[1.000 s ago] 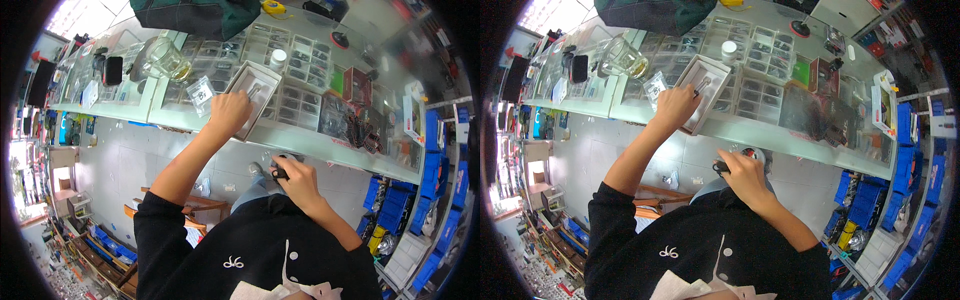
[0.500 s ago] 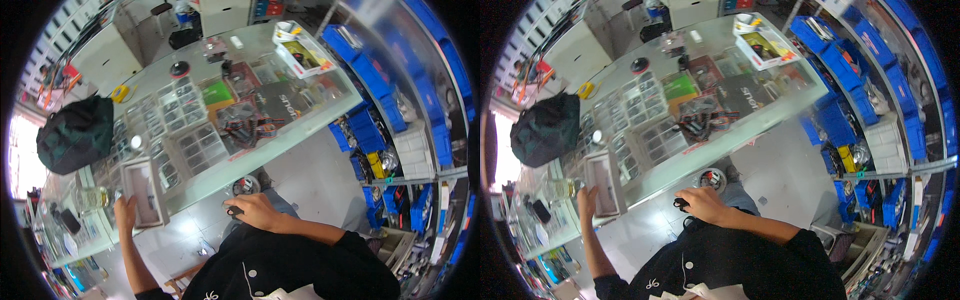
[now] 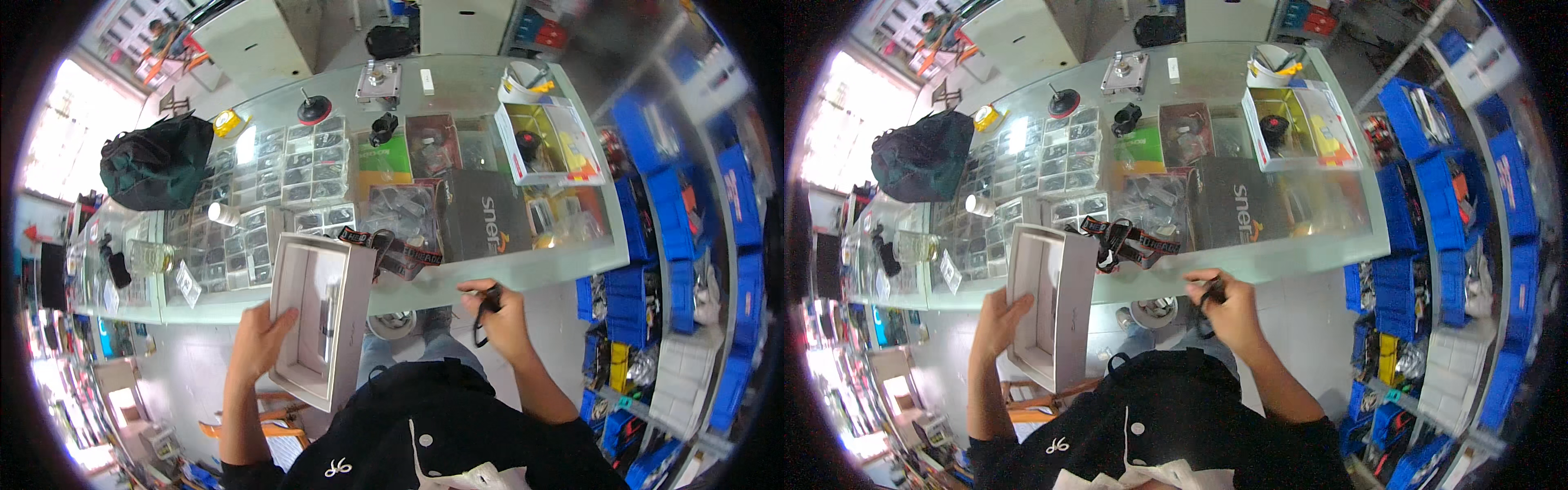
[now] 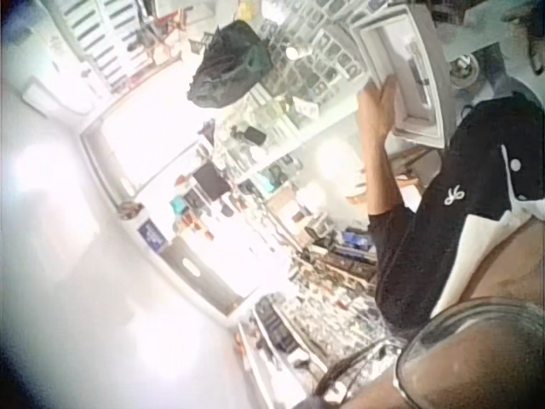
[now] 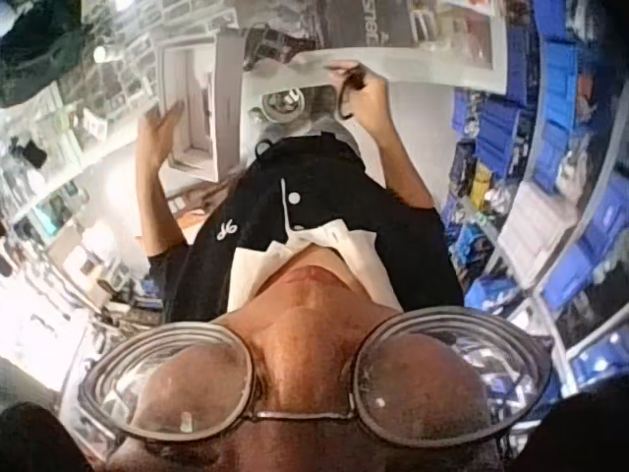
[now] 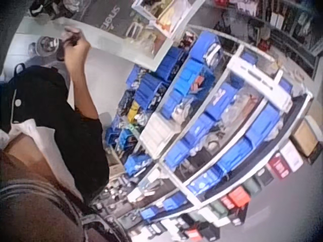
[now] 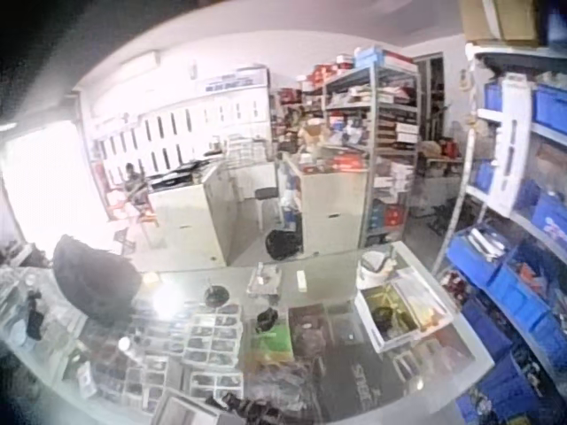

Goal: The person moves through a cluttered shop, picks up various small items including a white bottle, a box, and a metal lock, and places them into a black bag. The person also handles a plastic container and a tool kit.

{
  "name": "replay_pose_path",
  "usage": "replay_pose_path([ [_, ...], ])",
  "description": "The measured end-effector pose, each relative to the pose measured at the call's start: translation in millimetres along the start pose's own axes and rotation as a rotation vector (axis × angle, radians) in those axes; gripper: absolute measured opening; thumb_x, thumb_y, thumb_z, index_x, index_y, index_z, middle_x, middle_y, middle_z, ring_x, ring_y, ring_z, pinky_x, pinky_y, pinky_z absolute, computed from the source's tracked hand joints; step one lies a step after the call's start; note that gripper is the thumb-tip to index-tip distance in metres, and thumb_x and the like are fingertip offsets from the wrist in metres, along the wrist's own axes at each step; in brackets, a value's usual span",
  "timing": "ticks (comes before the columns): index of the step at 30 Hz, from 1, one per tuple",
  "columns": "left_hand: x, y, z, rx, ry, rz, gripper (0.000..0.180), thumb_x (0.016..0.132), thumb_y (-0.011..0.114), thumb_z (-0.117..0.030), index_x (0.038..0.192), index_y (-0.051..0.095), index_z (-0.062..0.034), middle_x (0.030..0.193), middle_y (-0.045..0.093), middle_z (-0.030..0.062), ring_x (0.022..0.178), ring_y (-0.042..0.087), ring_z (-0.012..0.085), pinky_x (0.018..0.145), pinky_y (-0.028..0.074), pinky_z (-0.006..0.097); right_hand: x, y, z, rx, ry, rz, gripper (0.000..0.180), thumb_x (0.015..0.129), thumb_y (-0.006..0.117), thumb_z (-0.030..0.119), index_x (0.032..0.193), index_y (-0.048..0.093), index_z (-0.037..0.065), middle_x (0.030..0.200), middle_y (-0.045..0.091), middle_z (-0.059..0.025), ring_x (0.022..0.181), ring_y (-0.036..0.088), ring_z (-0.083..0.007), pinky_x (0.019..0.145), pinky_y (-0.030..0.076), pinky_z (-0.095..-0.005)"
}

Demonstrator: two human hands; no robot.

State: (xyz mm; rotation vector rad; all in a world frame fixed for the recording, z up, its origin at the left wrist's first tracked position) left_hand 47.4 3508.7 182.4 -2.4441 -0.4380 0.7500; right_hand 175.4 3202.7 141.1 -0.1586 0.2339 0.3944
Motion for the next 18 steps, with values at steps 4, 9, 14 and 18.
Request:
replay_pose_path([
  [4, -47, 17, 32, -0.079, -0.169, -0.168, 0.023, 0.083, 0.056, -0.014, 0.084, 0.056, 0.0091, 0.063, 0.055, 0.0061, 0.062, 0.044, 0.0102, 0.055, 0.039, 0.03, 53, -34, -2, 0.058, 0.067, 0.092, 0.013, 0.087, 0.059, 0.011, 0.093, 0.065, 0.002, 0.064, 0.05, 0.0053, 0.054, 0.039, -0.0017, 0.047, 0.029, -0.0186],
  [9, -113, 20, 76, -0.21, -0.256, -0.455, 0.023, 0.083, 0.056, -0.013, 0.086, 0.057, 0.0089, 0.068, 0.058, 0.0065, 0.065, 0.047, 0.01, 0.058, 0.04, 0.03, 131, -36, 13, -0.109, -0.139, 0.07, 0.011, 0.086, 0.056, 0.007, 0.091, 0.064, 0.0, 0.074, 0.06, 0.0, 0.067, 0.053, -0.0053, 0.061, 0.043, -0.0217],
  [14, -147, 23, 95, -0.174, -0.331, -0.569, 0.024, 0.083, 0.055, -0.014, 0.087, 0.057, 0.0099, 0.069, 0.058, 0.0094, 0.066, 0.049, 0.0123, 0.06, 0.041, 0.032, 273, -21, 74, -0.561, -0.386, -0.295, 0.037, 0.078, 0.065, 0.037, 0.091, 0.063, 0.002, 0.083, 0.065, -0.0171, 0.079, 0.063, -0.0324, 0.07, 0.047, -0.0398],
  [18, -159, 21, 98, -0.11, -0.379, -0.602, 0.027, 0.083, 0.054, -0.015, 0.088, 0.057, 0.0114, 0.068, 0.059, 0.014, 0.064, 0.05, 0.0146, 0.06, 0.041, 0.033, 368, 2, 76, -0.873, -0.219, -0.363, 0.049, 0.072, 0.068, 0.046, 0.096, 0.065, 0.004, 0.091, 0.065, -0.0187, 0.09, 0.062, -0.0349, 0.077, 0.048, -0.0447],
])
Point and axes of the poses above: each hand's wrist, its own x-axis towards the middle knuckle, its own y-axis out of the palm, z = x × y, the point moved 8 cm from there along x, towards the middle knuckle
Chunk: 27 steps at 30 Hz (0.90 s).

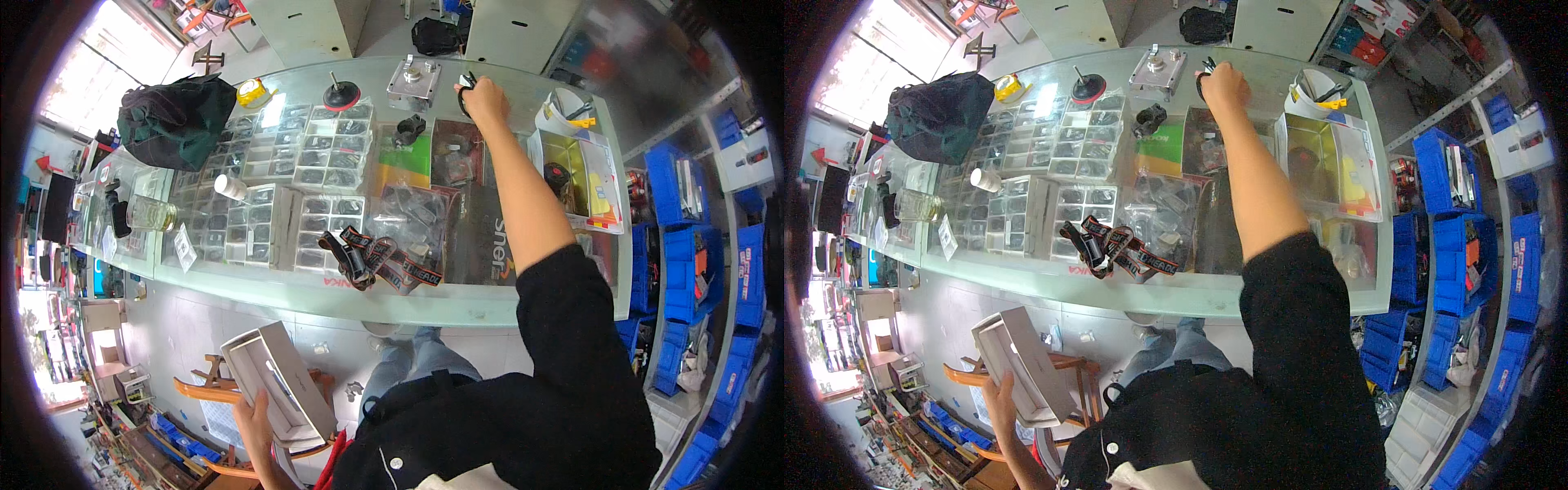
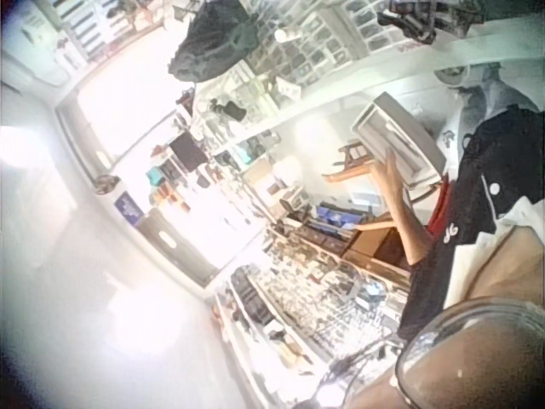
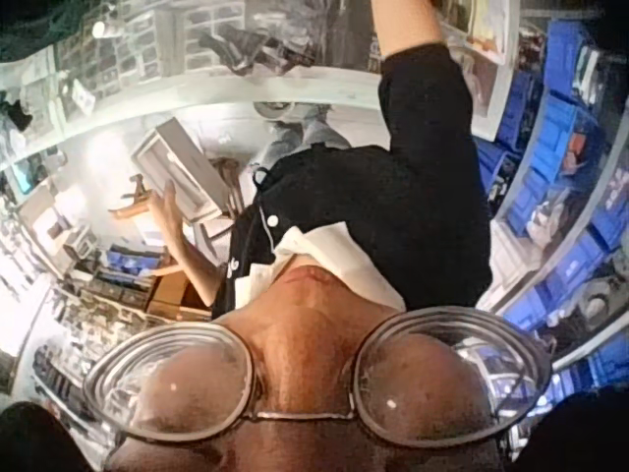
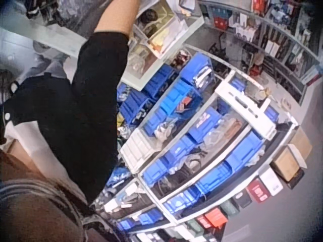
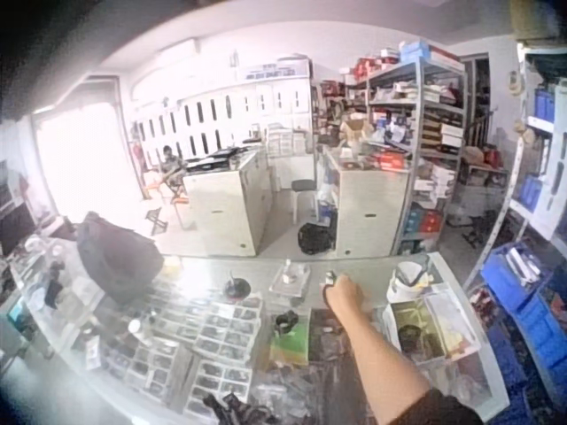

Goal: The person moves through a cluttered shop, picks up various small items including a white bottle, a box, and a metal lock, and places them into a black bag. The person also handles a plastic container and a tool kit.

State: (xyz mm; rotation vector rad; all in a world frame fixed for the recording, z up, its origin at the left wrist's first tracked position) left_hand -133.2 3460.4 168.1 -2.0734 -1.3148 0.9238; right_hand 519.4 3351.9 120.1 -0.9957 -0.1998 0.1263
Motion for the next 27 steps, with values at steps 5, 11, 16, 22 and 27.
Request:
replay_pose_path([
  [5, -2, 8, 3, -0.005, 0.021, 0.001, 0.029, 0.084, 0.054, -0.016, 0.088, 0.057, 0.0123, 0.068, 0.06, 0.0163, 0.065, 0.05, 0.0154, 0.061, 0.042, 0.034, 8, 27, -11, -0.115, 0.056, 0.072, 0.035, 0.073, 0.064, 0.03, 0.095, 0.066, 0.004, 0.095, 0.064, -0.0219, 0.093, 0.061, -0.0372, 0.081, 0.049, -0.0438],
  [11, 19, 25, -7, -0.083, 0.062, 0.061, 0.03, 0.085, 0.055, -0.017, 0.091, 0.057, 0.0115, 0.079, 0.062, 0.0151, 0.072, 0.051, 0.0153, 0.066, 0.043, 0.033, -82, -87, -51, 0.05, -0.142, 0.038, 0.045, 0.073, 0.069, 0.039, 0.097, 0.062, 0.001, 0.083, 0.065, -0.0183, 0.079, 0.063, -0.0342, 0.069, 0.047, -0.0428],
  [16, 51, 42, -36, -0.019, 0.146, 0.112, 0.028, 0.084, 0.055, -0.018, 0.086, 0.056, 0.0101, 0.069, 0.056, 0.0106, 0.065, 0.046, 0.0145, 0.06, 0.041, 0.034, -92, -167, -124, -0.385, -0.147, -0.083, 0.033, 0.076, 0.066, 0.028, 0.106, 0.063, 0.015, 0.083, 0.063, -0.0198, 0.081, 0.06, -0.0379, 0.068, 0.047, -0.0458],
  [22, 58, 44, -58, 0.061, 0.162, 0.091, 0.027, 0.085, 0.054, -0.018, 0.082, 0.053, 0.0092, 0.061, 0.049, 0.0062, 0.061, 0.041, 0.0123, 0.054, 0.037, 0.031, -60, -141, -124, -0.486, -0.229, -0.023, 0.033, 0.075, 0.067, 0.023, 0.107, 0.062, 0.017, 0.084, 0.065, -0.0161, 0.083, 0.061, -0.0348, 0.069, 0.048, -0.0432],
  [27, 40, 33, -53, 0.077, 0.147, 0.026, 0.028, 0.085, 0.054, -0.018, 0.084, 0.055, 0.0098, 0.064, 0.053, 0.0099, 0.063, 0.044, 0.013, 0.058, 0.039, 0.032, -99, -108, -51, -0.063, -0.507, 0.074, 0.031, 0.079, 0.064, 0.022, 0.11, 0.061, 0.017, 0.084, 0.064, -0.0162, 0.079, 0.061, -0.0345, 0.066, 0.046, -0.0404],
])
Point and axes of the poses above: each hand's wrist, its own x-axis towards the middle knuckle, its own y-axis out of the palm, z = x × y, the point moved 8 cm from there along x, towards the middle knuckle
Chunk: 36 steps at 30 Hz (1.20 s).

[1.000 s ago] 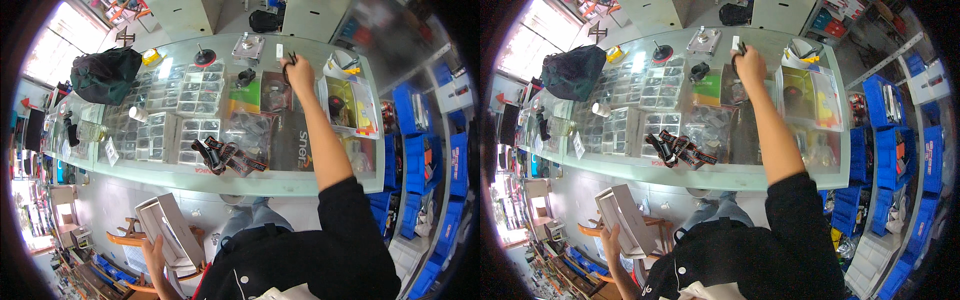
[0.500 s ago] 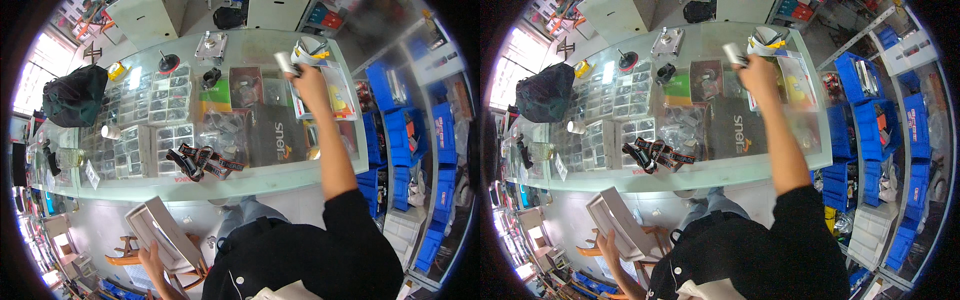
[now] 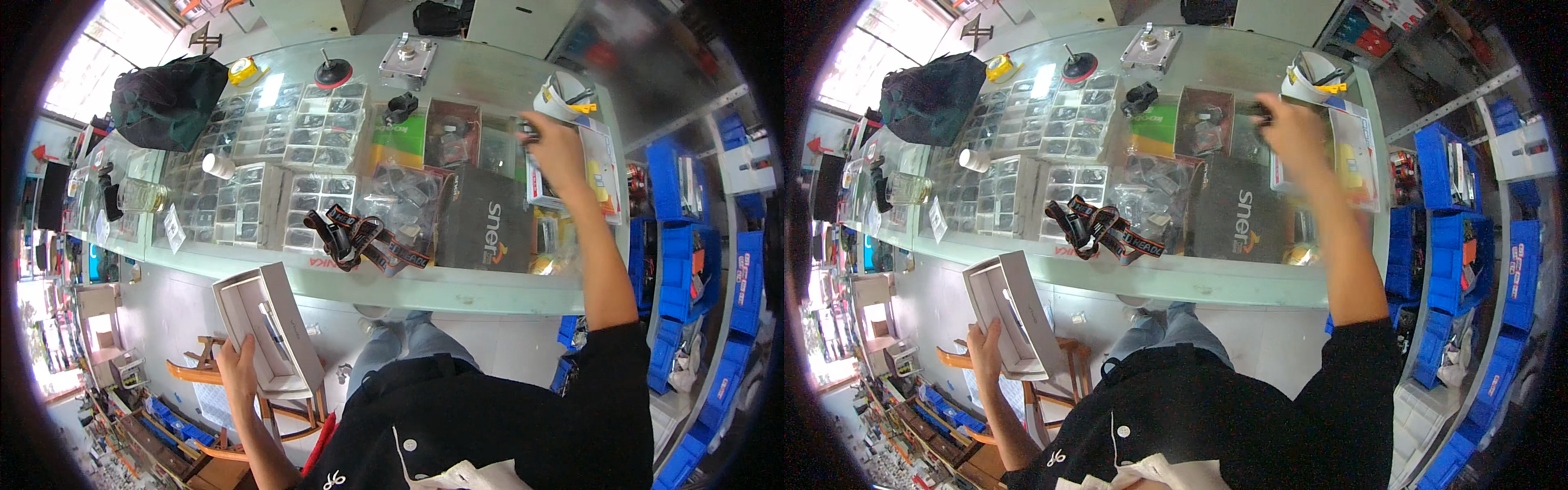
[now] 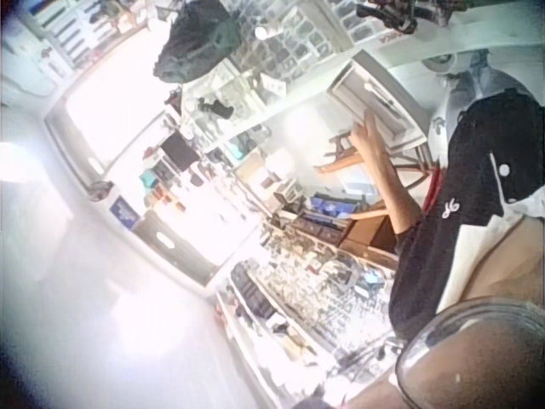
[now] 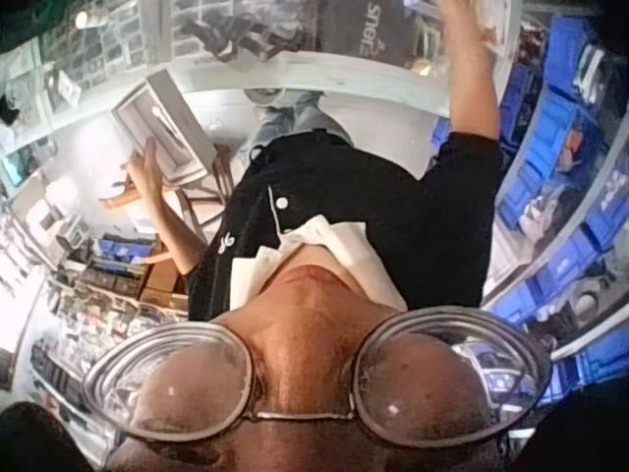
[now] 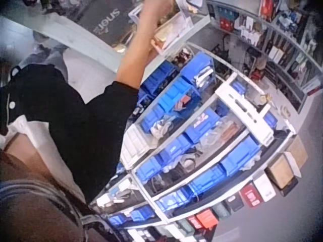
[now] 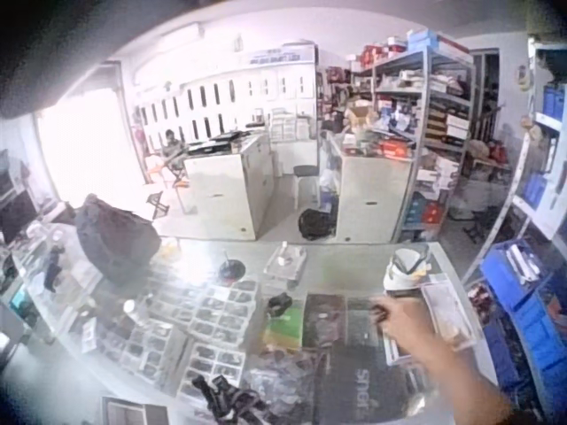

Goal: The person moves through a cluttered shop, picks up various small items including a white bottle, a box, and a metal lock, and places them into a black bag. The person also handles a plastic container and a tool kit.

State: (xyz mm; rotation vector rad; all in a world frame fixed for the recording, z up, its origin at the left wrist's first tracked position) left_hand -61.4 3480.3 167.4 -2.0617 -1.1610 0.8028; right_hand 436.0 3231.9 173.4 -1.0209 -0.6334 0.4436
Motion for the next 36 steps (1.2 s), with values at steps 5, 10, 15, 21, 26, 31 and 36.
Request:
replay_pose_path([
  [5, -18, -6, 20, -0.037, -0.138, -0.02, 0.027, 0.084, 0.054, -0.017, 0.09, 0.057, 0.0094, 0.069, 0.057, 0.0119, 0.067, 0.048, 0.0138, 0.064, 0.042, 0.032, 50, 93, 89, 0.127, -0.198, 0.32, 0.057, 0.076, 0.067, 0.023, 0.129, 0.046, 0.028, 0.082, 0.064, -0.0168, 0.078, 0.062, -0.0342, 0.069, 0.046, -0.0435],
  [10, -32, -14, 30, -0.071, -0.165, -0.07, 0.027, 0.085, 0.053, -0.016, 0.092, 0.057, 0.0097, 0.074, 0.06, 0.0125, 0.07, 0.051, 0.0155, 0.068, 0.043, 0.033, 82, 133, 121, -0.08, -0.307, 0.264, 0.047, 0.073, 0.07, 0.024, 0.117, 0.055, 0.016, 0.082, 0.064, -0.016, 0.082, 0.062, -0.032, 0.07, 0.047, -0.0423],
  [15, -36, -13, 44, -0.165, -0.162, -0.067, 0.027, 0.086, 0.053, -0.015, 0.096, 0.058, 0.0095, 0.079, 0.061, 0.0098, 0.074, 0.053, 0.014, 0.069, 0.043, 0.03, 29, 93, 91, 0.425, 0.021, 0.296, 0.039, 0.069, 0.075, 0.03, 0.093, 0.061, 0.003, 0.073, 0.062, -0.0098, 0.066, 0.059, -0.0231, 0.063, 0.044, -0.0319],
  [21, -5, 3, 49, -0.224, -0.068, 0.006, 0.027, 0.087, 0.054, -0.017, 0.093, 0.058, 0.0089, 0.076, 0.058, 0.0053, 0.069, 0.047, 0.0111, 0.061, 0.041, 0.027, -117, 51, 54, 1.91, 0.649, 0.418, 0.019, 0.091, 0.05, 0.025, 0.077, 0.042, 0.014, 0.061, 0.034, 0.0062, 0.044, 0.029, -0.0056, 0.04, 0.019, -0.0225],
  [26, 19, 17, 45, -0.104, -0.091, 0.116, 0.026, 0.086, 0.056, -0.017, 0.084, 0.058, 0.0085, 0.07, 0.055, 0.0033, 0.066, 0.044, 0.0103, 0.059, 0.038, 0.026, -163, 36, 54, 1.94, 0.596, 0.456, 0.029, 0.088, 0.057, 0.035, 0.075, 0.043, 0.013, 0.055, 0.032, 0.0072, 0.044, 0.027, -0.004, 0.041, 0.018, -0.0214],
  [31, 20, 16, 45, -0.218, -0.043, 0.09, 0.027, 0.085, 0.057, -0.018, 0.08, 0.056, 0.0082, 0.07, 0.054, 0.0034, 0.066, 0.044, 0.0106, 0.059, 0.038, 0.027, -173, 31, 85, 2.219, 0.566, 0.528, 0.034, 0.087, 0.053, 0.044, 0.093, 0.051, 0.01, 0.054, 0.026, 0.009, 0.045, 0.023, -0.002, 0.042, 0.018, -0.0186],
  [36, 6, -7, 82, -0.218, -0.094, 0.083, 0.028, 0.087, 0.055, -0.019, 0.087, 0.058, 0.009, 0.077, 0.058, 0.0059, 0.07, 0.047, 0.0113, 0.063, 0.04, 0.027, -174, 28, 121, 2.013, 0.457, 0.379, 0.029, 0.086, 0.061, 0.036, 0.08, 0.046, 0.012, 0.054, 0.029, 0.0085, 0.044, 0.026, -0.003, 0.042, 0.017, -0.0201],
])
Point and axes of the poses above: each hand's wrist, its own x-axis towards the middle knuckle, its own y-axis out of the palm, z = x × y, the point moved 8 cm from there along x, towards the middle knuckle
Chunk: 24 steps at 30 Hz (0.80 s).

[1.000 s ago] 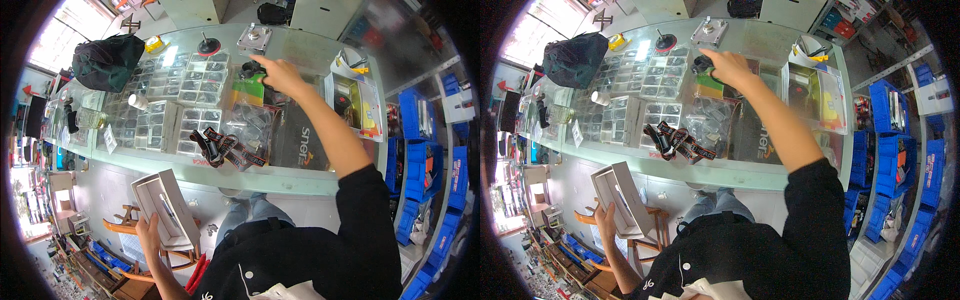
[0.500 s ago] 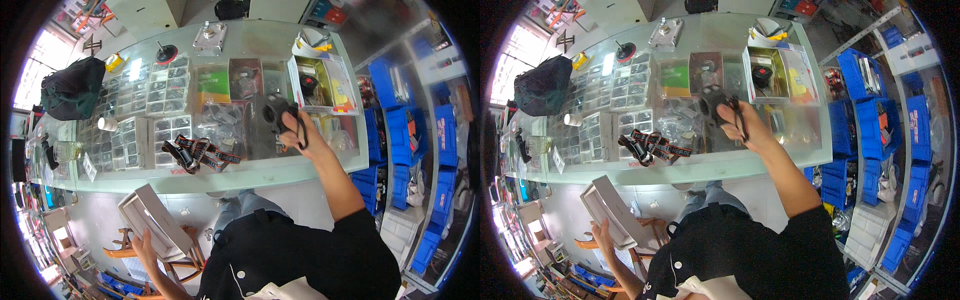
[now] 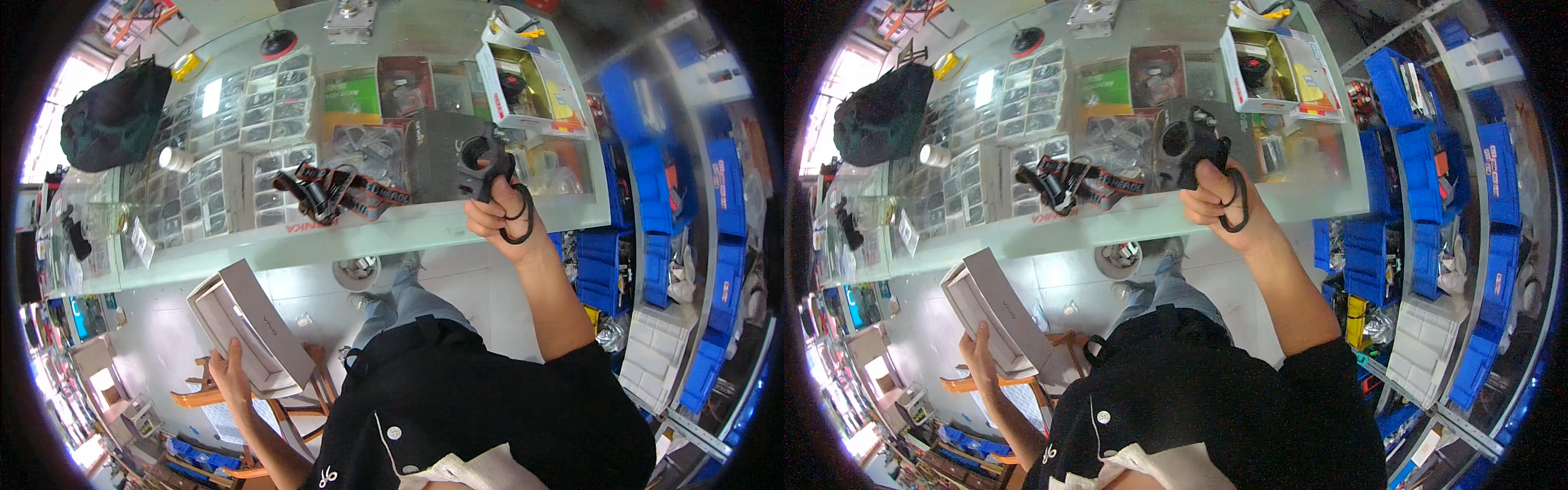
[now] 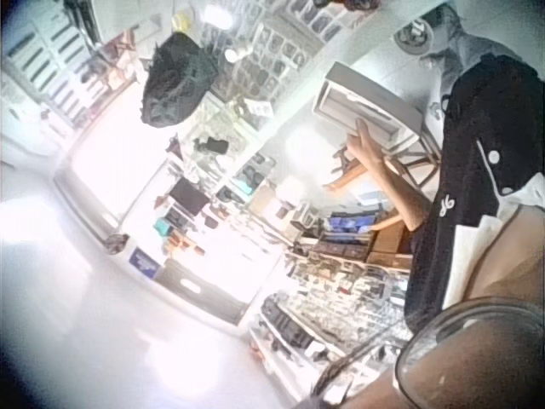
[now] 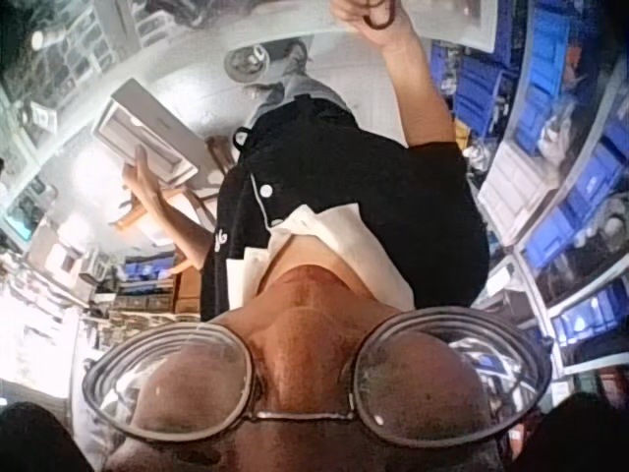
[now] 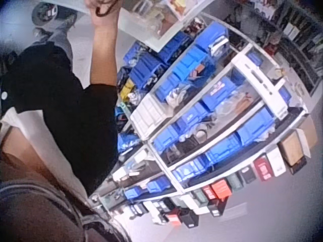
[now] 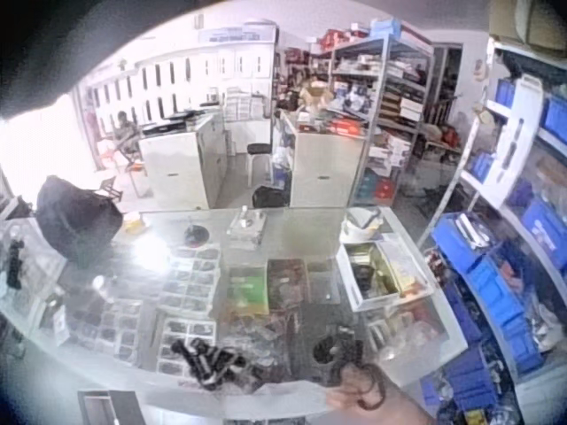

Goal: The person moves through a cluttered shop, picks up various small items including a white bottle, a box, and a metal lock, and places them into a black bag. The person also handles a plastic container and a tool kit.

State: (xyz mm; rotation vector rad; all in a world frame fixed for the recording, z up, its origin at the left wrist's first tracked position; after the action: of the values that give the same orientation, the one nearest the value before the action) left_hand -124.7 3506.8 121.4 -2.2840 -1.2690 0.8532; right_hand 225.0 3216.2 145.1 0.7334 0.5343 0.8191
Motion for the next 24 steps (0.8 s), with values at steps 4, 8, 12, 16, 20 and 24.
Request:
replay_pose_path([
  [4, -19, -32, 29, -0.036, 0.022, -0.045, 0.03, 0.087, 0.054, -0.02, 0.09, 0.058, 0.009, 0.079, 0.059, 0.0063, 0.072, 0.048, 0.0112, 0.064, 0.04, 0.027, -3, 19, -8, -0.407, -0.127, -0.306, 0.031, 0.078, 0.072, 0.016, 0.071, 0.043, 0.012, 0.056, 0.036, 0.0066, 0.043, 0.033, -0.003, 0.042, 0.024, -0.0226],
  [8, -28, -53, 61, -0.044, -0.065, -0.005, 0.029, 0.087, 0.054, -0.019, 0.094, 0.058, 0.0092, 0.081, 0.059, 0.0063, 0.075, 0.048, 0.0109, 0.067, 0.041, 0.027, -8, 46, -16, -0.681, -0.234, -0.431, 0.027, 0.072, 0.077, 0.014, 0.082, 0.053, 0.006, 0.064, 0.046, 0.0052, 0.045, 0.039, -0.0039, 0.04, 0.028, -0.0207],
  [12, -17, -52, 59, -0.091, 0.048, 0.087, 0.027, 0.087, 0.054, -0.016, 0.096, 0.058, 0.0092, 0.081, 0.059, 0.0051, 0.076, 0.048, 0.0106, 0.068, 0.041, 0.027, -38, 48, -31, -0.693, -0.185, -0.532, 0.028, 0.073, 0.075, 0.016, 0.09, 0.057, 0.003, 0.065, 0.051, 0.0043, 0.049, 0.042, -0.0035, 0.043, 0.031, -0.0191],
  [16, -14, -41, 38, 0.189, 0.139, 0.121, 0.026, 0.086, 0.053, -0.015, 0.09, 0.057, 0.0097, 0.069, 0.057, 0.0086, 0.067, 0.046, 0.0122, 0.062, 0.041, 0.03, -97, 28, -27, -0.604, -0.156, -0.65, 0.03, 0.076, 0.072, 0.015, 0.098, 0.058, -0.001, 0.064, 0.053, 0.0036, 0.049, 0.042, -0.0025, 0.044, 0.031, -0.0183],
  [20, -37, -14, 2, 0.259, 0.193, 0.126, 0.025, 0.085, 0.054, -0.016, 0.084, 0.056, 0.0094, 0.064, 0.057, 0.009, 0.062, 0.046, 0.0134, 0.058, 0.04, 0.031, -150, -4, 0, -0.474, -0.272, -0.703, 0.029, 0.078, 0.07, 0.015, 0.097, 0.057, -0.001, 0.062, 0.049, 0.0047, 0.046, 0.038, -0.0019, 0.04, 0.026, -0.0191],
  [24, -86, 60, -46, 0.187, 0.302, 0.185, 0.025, 0.083, 0.057, -0.015, 0.081, 0.056, 0.0093, 0.064, 0.057, 0.0087, 0.062, 0.047, 0.0134, 0.057, 0.04, 0.032, -204, -62, 42, -0.338, -0.342, -0.671, 0.029, 0.078, 0.07, 0.015, 0.097, 0.056, 0.0, 0.063, 0.048, 0.0046, 0.047, 0.038, -0.0015, 0.041, 0.026, -0.0185],
])
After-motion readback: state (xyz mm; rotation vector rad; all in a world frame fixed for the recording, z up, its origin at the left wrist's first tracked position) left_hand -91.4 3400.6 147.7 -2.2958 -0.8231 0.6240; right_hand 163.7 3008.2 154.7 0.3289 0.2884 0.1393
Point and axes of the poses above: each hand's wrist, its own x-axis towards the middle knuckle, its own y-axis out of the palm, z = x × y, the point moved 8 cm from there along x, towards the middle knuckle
